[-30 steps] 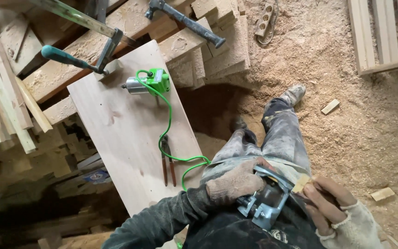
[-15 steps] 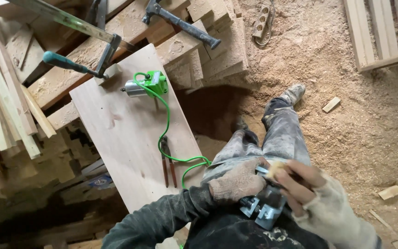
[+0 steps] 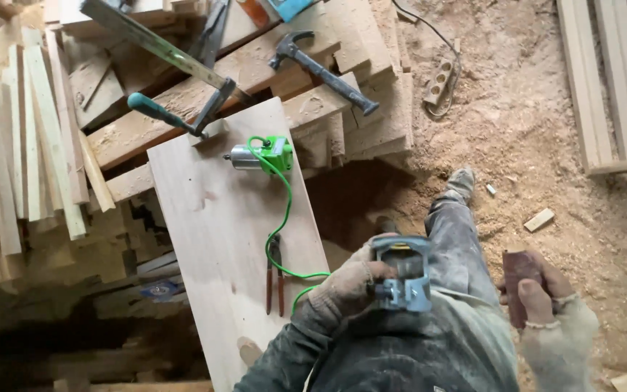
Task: The person sands a small metal object using a sanding block. The person holds the metal piece in one hand and rubs the sanding block over its surfaces repeatedly.
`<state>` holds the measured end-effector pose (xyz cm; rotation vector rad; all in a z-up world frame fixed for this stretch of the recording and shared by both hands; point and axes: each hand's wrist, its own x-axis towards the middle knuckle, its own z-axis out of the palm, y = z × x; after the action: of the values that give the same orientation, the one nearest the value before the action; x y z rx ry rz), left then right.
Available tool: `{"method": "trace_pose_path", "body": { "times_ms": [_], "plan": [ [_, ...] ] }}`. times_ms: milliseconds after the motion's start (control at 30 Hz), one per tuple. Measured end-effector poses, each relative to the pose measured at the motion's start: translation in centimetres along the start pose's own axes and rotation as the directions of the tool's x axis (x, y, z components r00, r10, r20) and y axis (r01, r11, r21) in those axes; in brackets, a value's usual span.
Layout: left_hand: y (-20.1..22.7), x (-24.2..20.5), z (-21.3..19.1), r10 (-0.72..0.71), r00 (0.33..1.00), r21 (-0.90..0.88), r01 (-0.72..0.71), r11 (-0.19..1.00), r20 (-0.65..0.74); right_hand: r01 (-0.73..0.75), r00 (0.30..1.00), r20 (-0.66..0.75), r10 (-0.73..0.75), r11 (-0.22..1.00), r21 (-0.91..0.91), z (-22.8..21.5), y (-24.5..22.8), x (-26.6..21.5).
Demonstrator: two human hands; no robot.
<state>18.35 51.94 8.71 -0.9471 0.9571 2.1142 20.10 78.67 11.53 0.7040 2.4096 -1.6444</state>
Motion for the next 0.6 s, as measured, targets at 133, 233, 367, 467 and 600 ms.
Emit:
{"method": "trace_pose_path", "body": {
  "times_ms": [133, 233, 367, 467, 600],
  "plan": [
    [1.1, 4.3, -4.4, 0.11, 0.994, -0.192, -0.11, 0.975, -0.009, -0.276, 0.949, 0.28, 0.143, 0.807, 0.521, 4.2, -0.8, 7.2],
    [4.0, 5.2, -4.9, 0.23, 0.972, -0.358, -0.2, 0.912, 0.041, -0.406, 0.909, 0.341, 0.24, 0.698, 0.59, 9.7, -2.0, 13.7],
    [13.6, 0.5, 3.2, 0.2, 0.955, -0.508, -0.287, 0.812, -0.22, -0.371, 0.914, 0.357, 0.192, 0.75, 0.547, 18.3, 2.7, 26.3],
    [17.5, 1.5, 4.4, 0.286, 0.933, -0.292, -0.342, 0.893, -0.22, -0.42, 0.885, 0.395, 0.246, 0.79, 0.447, 26.2, 6.4, 35.3],
    [19.4, 7.8, 2.0, 0.336, 0.882, -0.117, -0.392, 0.913, -0.329, -0.432, 0.879, 0.41, 0.244, 0.772, 0.466, 35.3, 7.8, 37.7]
  ]
}}
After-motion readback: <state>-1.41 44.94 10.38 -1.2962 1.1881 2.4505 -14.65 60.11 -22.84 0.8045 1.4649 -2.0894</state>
